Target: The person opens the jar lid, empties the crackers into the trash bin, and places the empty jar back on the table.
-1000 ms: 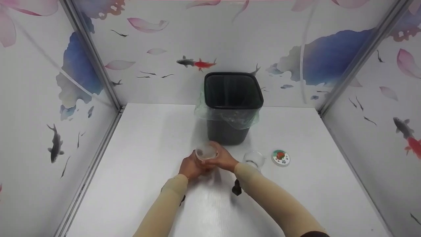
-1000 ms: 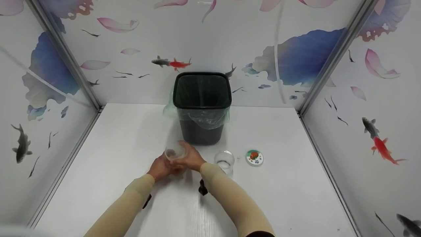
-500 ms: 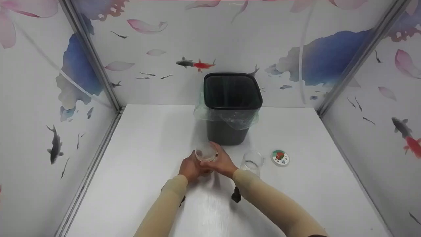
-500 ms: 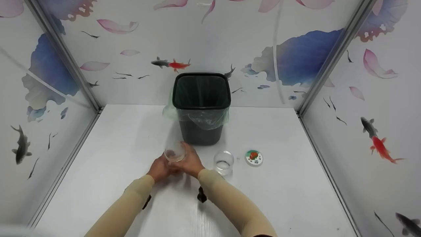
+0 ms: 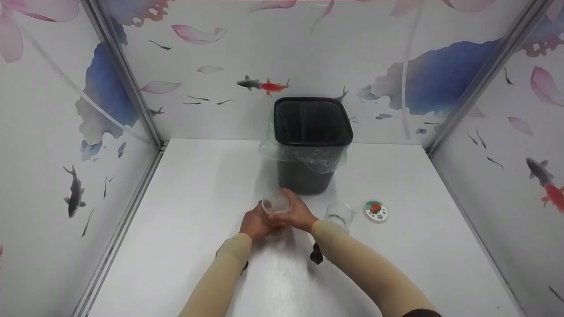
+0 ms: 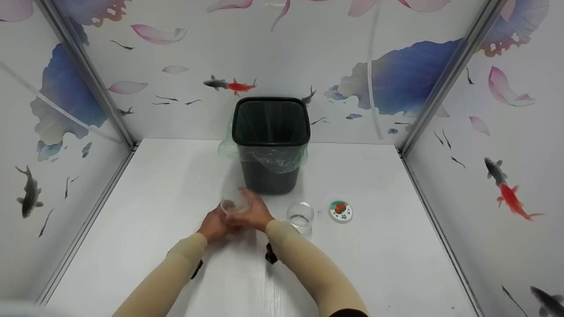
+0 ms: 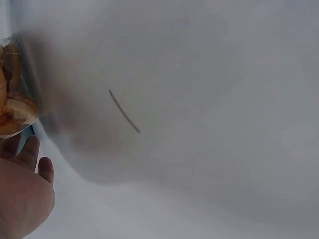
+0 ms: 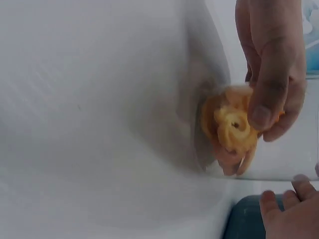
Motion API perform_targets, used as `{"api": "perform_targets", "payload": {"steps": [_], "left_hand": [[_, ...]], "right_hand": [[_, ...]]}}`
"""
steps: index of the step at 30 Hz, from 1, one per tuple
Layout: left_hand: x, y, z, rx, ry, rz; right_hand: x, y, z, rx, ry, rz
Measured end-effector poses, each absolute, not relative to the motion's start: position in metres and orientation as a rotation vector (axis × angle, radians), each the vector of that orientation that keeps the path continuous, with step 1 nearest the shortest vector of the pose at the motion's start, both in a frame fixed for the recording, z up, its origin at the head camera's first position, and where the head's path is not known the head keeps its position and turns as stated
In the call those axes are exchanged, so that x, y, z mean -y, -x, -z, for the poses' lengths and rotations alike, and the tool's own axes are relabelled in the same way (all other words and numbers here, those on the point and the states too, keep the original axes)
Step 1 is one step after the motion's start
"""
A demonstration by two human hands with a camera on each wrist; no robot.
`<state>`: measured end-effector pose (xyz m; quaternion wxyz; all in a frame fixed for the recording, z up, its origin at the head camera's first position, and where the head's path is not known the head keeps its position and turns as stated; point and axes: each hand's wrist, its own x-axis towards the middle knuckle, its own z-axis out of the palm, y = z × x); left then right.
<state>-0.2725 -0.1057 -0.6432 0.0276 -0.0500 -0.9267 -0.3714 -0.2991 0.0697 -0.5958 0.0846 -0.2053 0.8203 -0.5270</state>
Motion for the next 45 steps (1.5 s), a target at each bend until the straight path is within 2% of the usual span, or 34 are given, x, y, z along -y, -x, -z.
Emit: {"api": "perform_targets", "payload": {"steps": [8,29,38,45], "left_hand": [[0.104,0.272,0.643,2.9,0.112,1.201],[0.107,0.274,0.64,2.84,0.179,1.094],[0.107,0.273,0.641,2.862,0.144,1.152],[0.107,0.274,0.643,2.849,0.148,1.237]], "right_hand": [[-0.078,0.31,0.59,-2.314,0.629,1.488],[-0.05,0.28,0.598,-2.617,0.401,1.681],[-0.071,0.303,0.592,-2.435,0.588,1.542],[-0.078,0.311,0.589,-2.321,0.621,1.489]]}}
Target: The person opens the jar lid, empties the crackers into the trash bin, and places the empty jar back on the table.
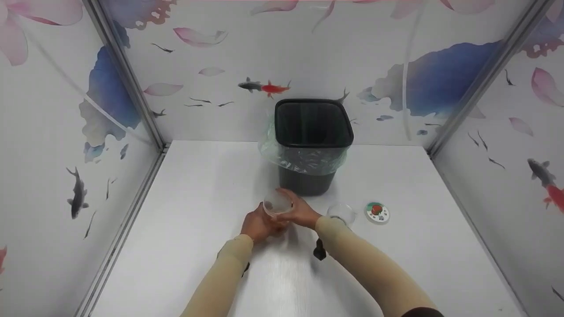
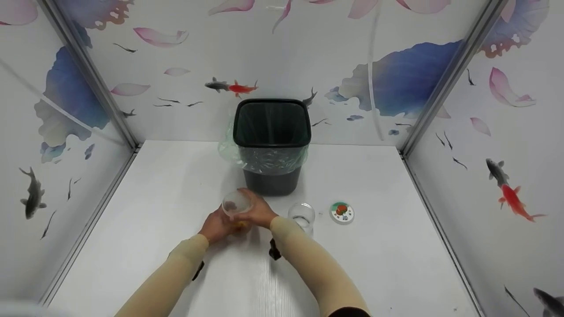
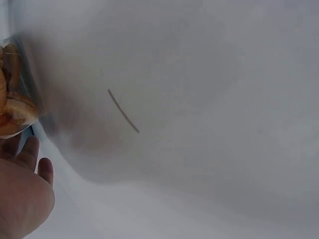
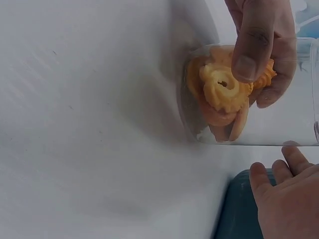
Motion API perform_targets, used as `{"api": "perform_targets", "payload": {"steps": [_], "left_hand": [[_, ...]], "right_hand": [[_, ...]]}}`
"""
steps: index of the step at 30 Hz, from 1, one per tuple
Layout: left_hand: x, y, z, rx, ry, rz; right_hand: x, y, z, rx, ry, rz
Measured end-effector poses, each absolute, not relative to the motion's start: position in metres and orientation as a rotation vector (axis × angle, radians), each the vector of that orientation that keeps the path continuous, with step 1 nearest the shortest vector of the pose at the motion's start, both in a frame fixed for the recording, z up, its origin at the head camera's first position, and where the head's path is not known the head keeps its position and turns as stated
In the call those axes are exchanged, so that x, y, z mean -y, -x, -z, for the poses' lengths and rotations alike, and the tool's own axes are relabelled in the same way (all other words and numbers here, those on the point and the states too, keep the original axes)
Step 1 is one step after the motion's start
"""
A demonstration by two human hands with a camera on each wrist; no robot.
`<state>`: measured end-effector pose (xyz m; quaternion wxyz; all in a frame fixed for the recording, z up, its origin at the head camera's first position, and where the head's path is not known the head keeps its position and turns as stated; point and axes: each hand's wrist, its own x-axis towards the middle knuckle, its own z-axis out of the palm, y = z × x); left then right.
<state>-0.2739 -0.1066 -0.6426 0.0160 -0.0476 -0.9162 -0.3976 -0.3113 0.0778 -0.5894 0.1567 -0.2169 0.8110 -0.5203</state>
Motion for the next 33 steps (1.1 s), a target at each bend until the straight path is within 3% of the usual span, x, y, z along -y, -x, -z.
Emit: {"api": "perform_targets", "payload": {"steps": [17,33], "left_hand": [[0.108,0.271,0.644,2.805,0.206,1.161],[0.105,0.272,0.641,2.881,0.144,1.131]], "right_hand": [[-0.054,0.281,0.596,-2.591,0.435,1.654],[-0.074,0.308,0.592,-2.503,0.665,1.463]]}}
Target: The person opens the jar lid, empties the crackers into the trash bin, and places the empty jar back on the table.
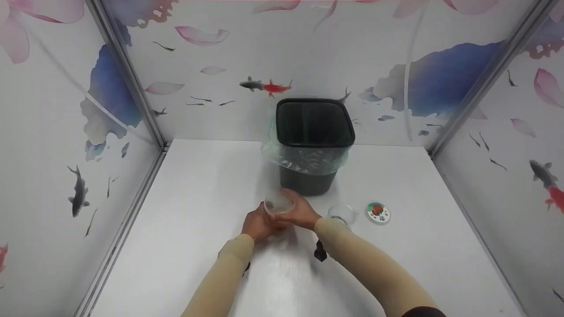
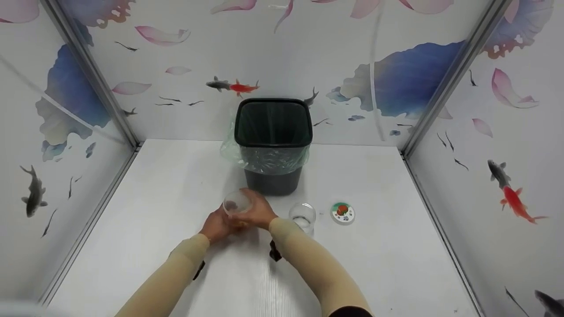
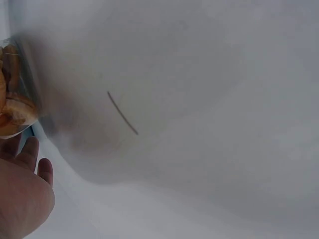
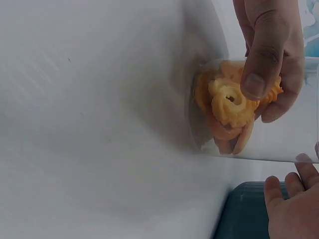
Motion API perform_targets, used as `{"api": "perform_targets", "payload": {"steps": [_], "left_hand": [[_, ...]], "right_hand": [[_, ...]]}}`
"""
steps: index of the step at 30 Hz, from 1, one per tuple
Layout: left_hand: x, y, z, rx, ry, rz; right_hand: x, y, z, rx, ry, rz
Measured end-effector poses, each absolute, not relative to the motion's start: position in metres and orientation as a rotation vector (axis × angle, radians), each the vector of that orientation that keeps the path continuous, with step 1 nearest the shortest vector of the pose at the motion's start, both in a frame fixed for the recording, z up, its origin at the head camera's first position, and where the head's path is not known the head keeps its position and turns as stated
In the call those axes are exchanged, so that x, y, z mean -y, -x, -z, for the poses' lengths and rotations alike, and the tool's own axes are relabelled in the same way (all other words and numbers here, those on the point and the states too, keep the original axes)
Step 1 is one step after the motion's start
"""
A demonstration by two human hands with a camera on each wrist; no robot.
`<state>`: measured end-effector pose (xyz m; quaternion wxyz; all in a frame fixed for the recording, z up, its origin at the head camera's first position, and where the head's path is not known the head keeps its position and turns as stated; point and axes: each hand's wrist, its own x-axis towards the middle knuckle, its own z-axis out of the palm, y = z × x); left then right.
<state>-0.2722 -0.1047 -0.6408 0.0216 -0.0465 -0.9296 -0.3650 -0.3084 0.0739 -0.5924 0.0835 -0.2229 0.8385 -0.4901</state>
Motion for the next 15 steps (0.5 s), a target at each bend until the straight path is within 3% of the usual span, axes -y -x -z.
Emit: {"api": "perform_targets", "payload": {"steps": [15], "left_hand": [[0.105,0.271,0.643,2.844,0.157,1.122]], "right_hand": [[-0.064,0.282,0.597,-2.6,0.508,1.612]]}}
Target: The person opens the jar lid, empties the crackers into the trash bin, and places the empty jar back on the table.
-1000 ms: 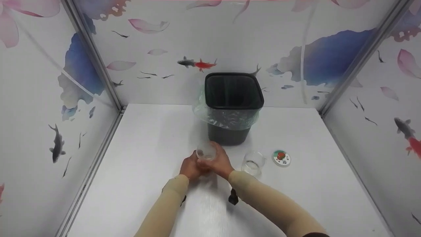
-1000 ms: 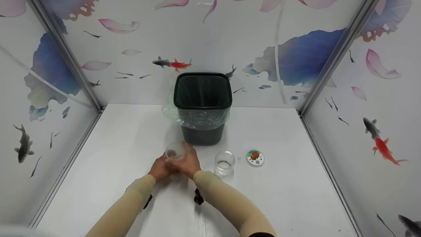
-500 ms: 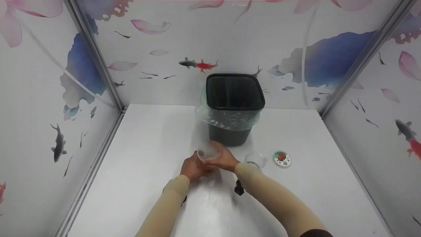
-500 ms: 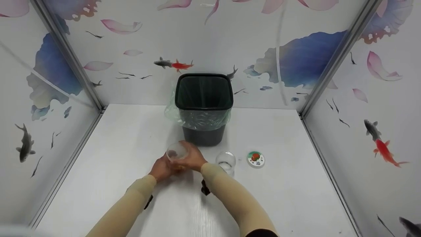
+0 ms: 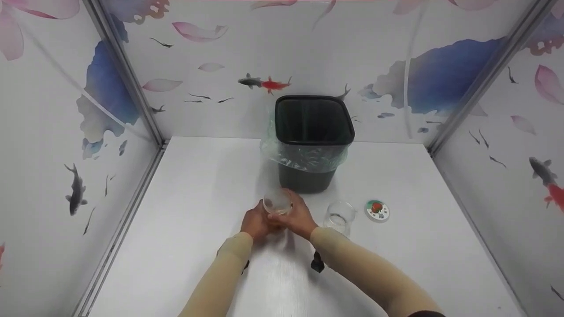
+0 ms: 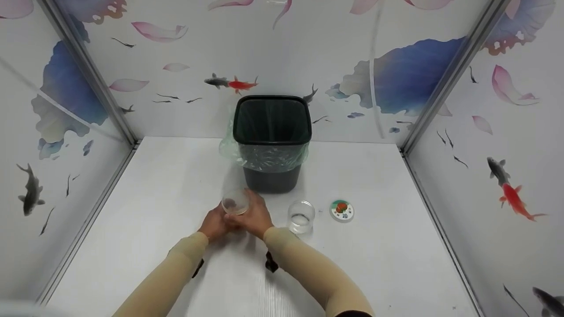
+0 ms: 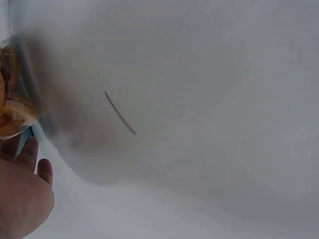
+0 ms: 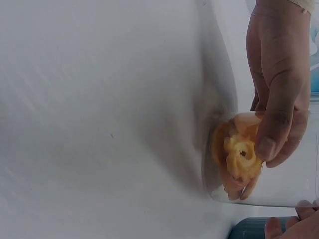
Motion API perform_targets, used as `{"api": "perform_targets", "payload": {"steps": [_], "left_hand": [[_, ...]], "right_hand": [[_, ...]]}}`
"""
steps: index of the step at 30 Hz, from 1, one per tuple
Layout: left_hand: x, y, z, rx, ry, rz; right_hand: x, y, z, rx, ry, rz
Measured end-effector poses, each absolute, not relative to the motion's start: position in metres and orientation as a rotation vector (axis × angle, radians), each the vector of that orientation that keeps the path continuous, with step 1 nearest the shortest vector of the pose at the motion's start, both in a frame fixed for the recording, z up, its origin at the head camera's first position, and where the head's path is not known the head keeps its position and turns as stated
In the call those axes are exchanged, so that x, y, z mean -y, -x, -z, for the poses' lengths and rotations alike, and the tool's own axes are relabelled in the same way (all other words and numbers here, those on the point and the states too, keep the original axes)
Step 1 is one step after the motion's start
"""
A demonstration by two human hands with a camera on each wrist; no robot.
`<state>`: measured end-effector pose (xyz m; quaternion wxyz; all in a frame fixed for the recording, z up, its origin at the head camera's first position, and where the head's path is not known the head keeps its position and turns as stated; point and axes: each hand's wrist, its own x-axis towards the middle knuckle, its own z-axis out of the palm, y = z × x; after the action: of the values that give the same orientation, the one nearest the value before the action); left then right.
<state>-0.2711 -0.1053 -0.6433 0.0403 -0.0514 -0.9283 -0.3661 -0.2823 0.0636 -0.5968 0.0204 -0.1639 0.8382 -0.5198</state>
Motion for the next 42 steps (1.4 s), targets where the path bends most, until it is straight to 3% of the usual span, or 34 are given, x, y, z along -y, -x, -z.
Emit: {"api": "perform_targets", "payload": {"steps": [9,33,42], "left_hand": [[0.107,0.27,0.645,2.833,0.191,1.102],[0.105,0.273,0.643,2.872,0.145,1.116],[0.106,0.272,0.641,2.897,0.156,1.087]], "right_hand": [[-0.058,0.282,0.599,-2.615,0.427,1.613],[-0.075,0.307,0.593,-2.477,0.672,1.484],[-0.07,0.295,0.592,-2.527,0.575,1.558]]}}
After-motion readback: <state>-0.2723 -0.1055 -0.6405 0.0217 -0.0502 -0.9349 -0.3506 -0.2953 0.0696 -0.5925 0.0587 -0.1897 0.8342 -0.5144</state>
